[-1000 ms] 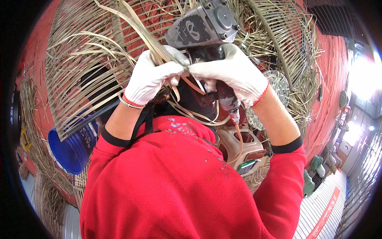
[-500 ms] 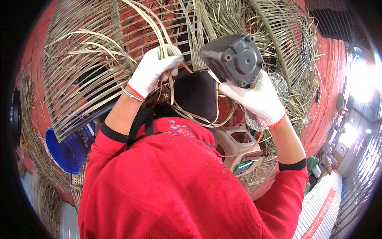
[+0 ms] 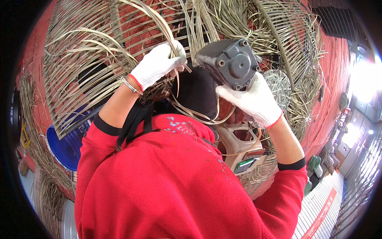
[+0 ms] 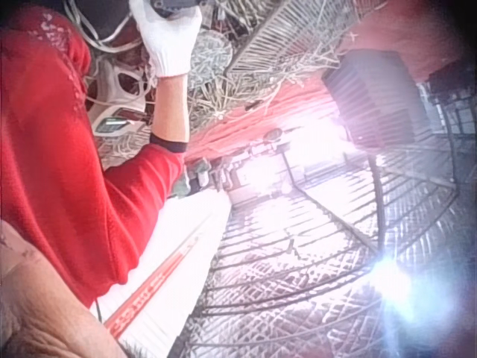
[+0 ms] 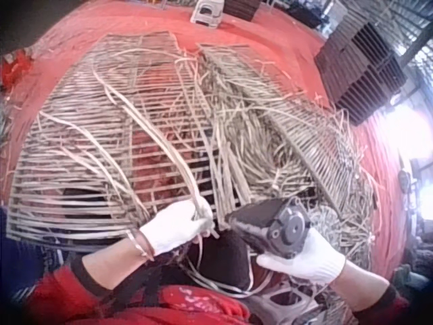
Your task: The person sits on the floor and weaves dried palm fronds into a metal basket frame. They align bundles of fronds, secure them with a nail gun, and trim excess material. The person occasionally reaches for a blue bucket and continues attaching fronds to the frame.
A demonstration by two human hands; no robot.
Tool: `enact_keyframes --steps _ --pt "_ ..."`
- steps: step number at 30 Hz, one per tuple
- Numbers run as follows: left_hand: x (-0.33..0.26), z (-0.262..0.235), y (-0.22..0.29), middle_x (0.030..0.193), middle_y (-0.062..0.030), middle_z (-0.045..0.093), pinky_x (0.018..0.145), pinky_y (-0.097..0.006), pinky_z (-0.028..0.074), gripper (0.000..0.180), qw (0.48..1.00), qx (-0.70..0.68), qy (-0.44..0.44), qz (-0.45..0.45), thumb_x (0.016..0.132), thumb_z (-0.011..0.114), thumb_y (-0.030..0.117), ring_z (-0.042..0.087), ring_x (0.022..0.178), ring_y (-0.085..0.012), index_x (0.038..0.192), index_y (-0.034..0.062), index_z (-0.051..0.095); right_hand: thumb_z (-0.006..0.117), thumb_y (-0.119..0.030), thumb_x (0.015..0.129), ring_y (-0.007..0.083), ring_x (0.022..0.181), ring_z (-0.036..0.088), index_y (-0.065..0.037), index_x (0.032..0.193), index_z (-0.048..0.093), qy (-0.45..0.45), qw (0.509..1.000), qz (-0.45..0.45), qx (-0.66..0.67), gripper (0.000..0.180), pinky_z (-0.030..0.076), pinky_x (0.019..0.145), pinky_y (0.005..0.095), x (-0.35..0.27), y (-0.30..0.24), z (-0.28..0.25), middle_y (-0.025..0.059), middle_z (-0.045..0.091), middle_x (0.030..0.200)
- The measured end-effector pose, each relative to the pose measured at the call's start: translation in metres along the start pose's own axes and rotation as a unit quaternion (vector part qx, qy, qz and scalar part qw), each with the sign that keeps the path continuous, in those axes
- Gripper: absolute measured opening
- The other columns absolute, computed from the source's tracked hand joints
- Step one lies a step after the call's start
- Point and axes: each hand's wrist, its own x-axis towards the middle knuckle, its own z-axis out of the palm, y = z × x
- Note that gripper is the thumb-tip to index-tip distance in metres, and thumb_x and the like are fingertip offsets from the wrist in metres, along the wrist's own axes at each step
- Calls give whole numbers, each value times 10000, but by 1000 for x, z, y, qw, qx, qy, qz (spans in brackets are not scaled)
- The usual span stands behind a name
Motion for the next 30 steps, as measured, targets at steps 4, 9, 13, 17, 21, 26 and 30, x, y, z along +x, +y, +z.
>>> enact_keyframes --steps 4,9,13,17,21,26,30 --pt "8 1 2 710 -78 626 623 -335 516 189 938 306 43 156 859 670 213 630 603 -214 979 72 628 813 -99 798 91 972 611 -14 1172 635 4 999 -45 -29 422 513 884 295 2 -1 0 30 694 1067" --pt "20 1 9 842 -155 653 768 -460 503 304 897 411 58 152 820 689 341 637 863 -365 970 81 642 812 -102 795 92 964 608 -18 1164 642 1 998 -13 -58 415 510 880 293 5 -4 -3 30 696 1071" --pt "26 -1 9 870 -170 648 776 -470 499 367 906 391 52 152 826 685 386 632 869 -378 989 63 626 817 -118 787 101 949 614 -15 1155 644 -14 996 -5 -92 419 509 882 296 6 -7 -6 37 699 1067" --pt "27 -3 4 876 -182 635 783 -473 496 416 887 416 64 189 840 668 420 613 884 -397 968 29 607 821 -156 780 109 928 625 -14 1145 643 -9 995 -29 -91 431 514 872 303 8 -6 -5 54 709 1048" --pt "32 -7 4 867 -184 629 768 -475 491 400 882 412 50 225 828 663 409 603 867 -400 923 26 594 815 -180 787 129 989 607 -10 1193 617 -42 985 -40 -165 483 495 907 313 11 -11 -6 61 682 1106" --pt "36 -7 6 840 -178 627 749 -474 487 352 899 390 36 197 804 665 376 606 840 -388 879 40 591 823 -176 787 159 1102 561 -2 1289 569 -77 974 -7 -212 588 460 977 341 10 -27 -4 75 622 1235" --pt "36 -5 4 836 -175 628 745 -473 489 329 902 379 43 204 805 661 361 610 840 -385 887 46 609 813 -214 777 171 999 611 2 1230 588 -85 963 13 -257 551 493 917 340 12 -32 0 90 665 1125"
